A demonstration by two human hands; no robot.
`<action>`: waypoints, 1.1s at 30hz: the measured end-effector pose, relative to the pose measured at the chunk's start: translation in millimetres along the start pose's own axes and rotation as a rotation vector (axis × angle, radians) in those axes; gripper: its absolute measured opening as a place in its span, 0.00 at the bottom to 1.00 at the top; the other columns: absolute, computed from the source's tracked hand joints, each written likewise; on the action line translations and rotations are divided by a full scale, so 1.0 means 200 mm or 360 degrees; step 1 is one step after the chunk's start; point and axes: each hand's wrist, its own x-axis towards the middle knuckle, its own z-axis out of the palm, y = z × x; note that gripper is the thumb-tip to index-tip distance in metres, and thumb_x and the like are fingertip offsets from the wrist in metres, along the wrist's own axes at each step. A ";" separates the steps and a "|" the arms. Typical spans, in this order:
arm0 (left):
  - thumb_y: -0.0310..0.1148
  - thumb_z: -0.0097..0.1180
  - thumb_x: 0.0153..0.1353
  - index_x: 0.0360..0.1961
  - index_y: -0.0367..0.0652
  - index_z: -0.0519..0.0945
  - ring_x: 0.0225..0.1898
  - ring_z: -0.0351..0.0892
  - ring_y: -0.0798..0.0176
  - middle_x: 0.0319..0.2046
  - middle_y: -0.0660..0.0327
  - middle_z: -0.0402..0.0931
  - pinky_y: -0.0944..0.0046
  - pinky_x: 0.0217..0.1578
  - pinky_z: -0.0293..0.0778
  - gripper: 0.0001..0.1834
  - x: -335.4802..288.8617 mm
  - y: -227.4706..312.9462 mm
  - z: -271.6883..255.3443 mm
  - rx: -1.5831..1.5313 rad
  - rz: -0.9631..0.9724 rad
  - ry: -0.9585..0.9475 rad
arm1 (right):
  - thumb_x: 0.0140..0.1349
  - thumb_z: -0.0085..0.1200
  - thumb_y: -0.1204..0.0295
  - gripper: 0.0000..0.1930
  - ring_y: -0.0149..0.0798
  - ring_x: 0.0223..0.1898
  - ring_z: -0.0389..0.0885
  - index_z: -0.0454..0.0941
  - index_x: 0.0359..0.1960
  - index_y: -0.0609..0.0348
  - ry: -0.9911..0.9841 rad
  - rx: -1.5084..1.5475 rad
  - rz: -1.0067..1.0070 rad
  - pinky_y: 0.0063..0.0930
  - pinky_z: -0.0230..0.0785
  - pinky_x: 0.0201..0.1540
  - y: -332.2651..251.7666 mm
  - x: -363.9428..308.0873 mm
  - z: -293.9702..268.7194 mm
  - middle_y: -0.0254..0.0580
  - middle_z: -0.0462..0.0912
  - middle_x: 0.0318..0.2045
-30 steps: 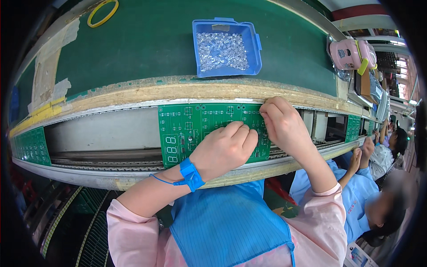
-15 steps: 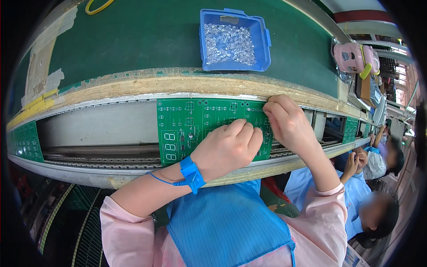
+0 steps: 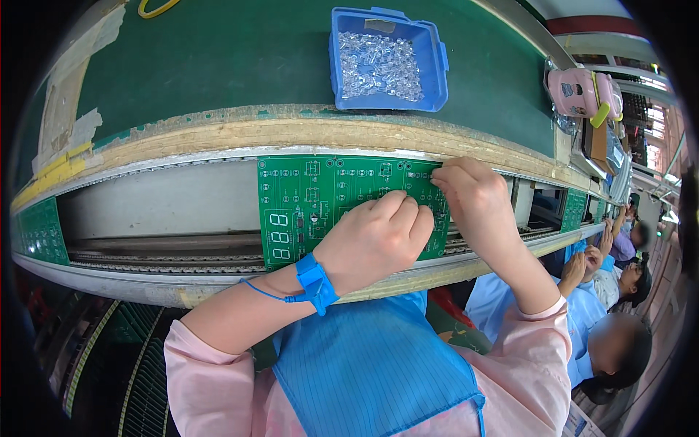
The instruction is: The person places small electronic components onto a green circuit board by hand. They pick components from a blue container and insert them into specific slots on the board, working along a production line.
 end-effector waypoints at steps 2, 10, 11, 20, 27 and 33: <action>0.25 0.60 0.49 0.38 0.34 0.79 0.45 0.82 0.55 0.40 0.52 0.80 0.62 0.47 0.81 0.14 0.00 -0.01 -0.01 -0.0071 -0.0014 0.0022 | 0.47 0.57 0.84 0.12 0.52 0.35 0.81 0.79 0.36 0.65 0.0018 0.0066 0.0058 0.42 0.75 0.40 0.01 0.00 0.00 0.49 0.81 0.30; 0.19 0.65 0.52 0.36 0.37 0.83 0.42 0.82 0.54 0.42 0.52 0.80 0.62 0.41 0.79 0.09 0.02 -0.06 -0.06 -0.0696 -0.0375 0.0275 | 0.55 0.62 0.79 0.04 0.51 0.31 0.81 0.80 0.32 0.63 0.0356 0.0337 0.0131 0.41 0.74 0.34 -0.03 0.17 -0.18 0.47 0.81 0.27; 0.19 0.64 0.53 0.36 0.37 0.83 0.40 0.82 0.54 0.42 0.52 0.80 0.62 0.40 0.79 0.08 0.02 -0.06 -0.07 -0.0748 -0.0430 0.0286 | 0.55 0.62 0.79 0.04 0.50 0.31 0.80 0.80 0.31 0.62 0.0520 0.0226 0.0004 0.39 0.74 0.33 -0.02 0.23 -0.20 0.45 0.81 0.27; 0.18 0.62 0.59 0.40 0.36 0.87 0.34 0.80 0.70 0.39 0.58 0.83 0.71 0.33 0.75 0.09 0.03 -0.07 -0.07 -0.1261 -0.0861 0.0298 | 0.45 0.62 0.72 0.04 0.42 0.40 0.78 0.84 0.23 0.57 0.0517 -0.0493 -0.0324 0.33 0.76 0.37 -0.01 0.53 -0.03 0.38 0.82 0.27; 0.15 0.62 0.59 0.38 0.33 0.86 0.37 0.80 0.71 0.40 0.56 0.83 0.73 0.35 0.76 0.07 0.02 -0.08 -0.06 -0.1489 -0.0967 0.0329 | 0.42 0.60 0.71 0.04 0.42 0.39 0.80 0.83 0.20 0.57 0.0593 -0.0412 -0.0232 0.32 0.76 0.36 -0.03 0.54 0.02 0.38 0.83 0.23; 0.17 0.65 0.54 0.35 0.36 0.85 0.37 0.82 0.61 0.37 0.56 0.84 0.66 0.38 0.77 0.07 0.03 -0.12 -0.05 -0.0816 -0.0507 0.0266 | 0.46 0.59 0.75 0.07 0.44 0.36 0.80 0.81 0.28 0.61 0.0841 -0.0147 -0.0229 0.35 0.76 0.37 0.00 0.51 0.01 0.42 0.83 0.27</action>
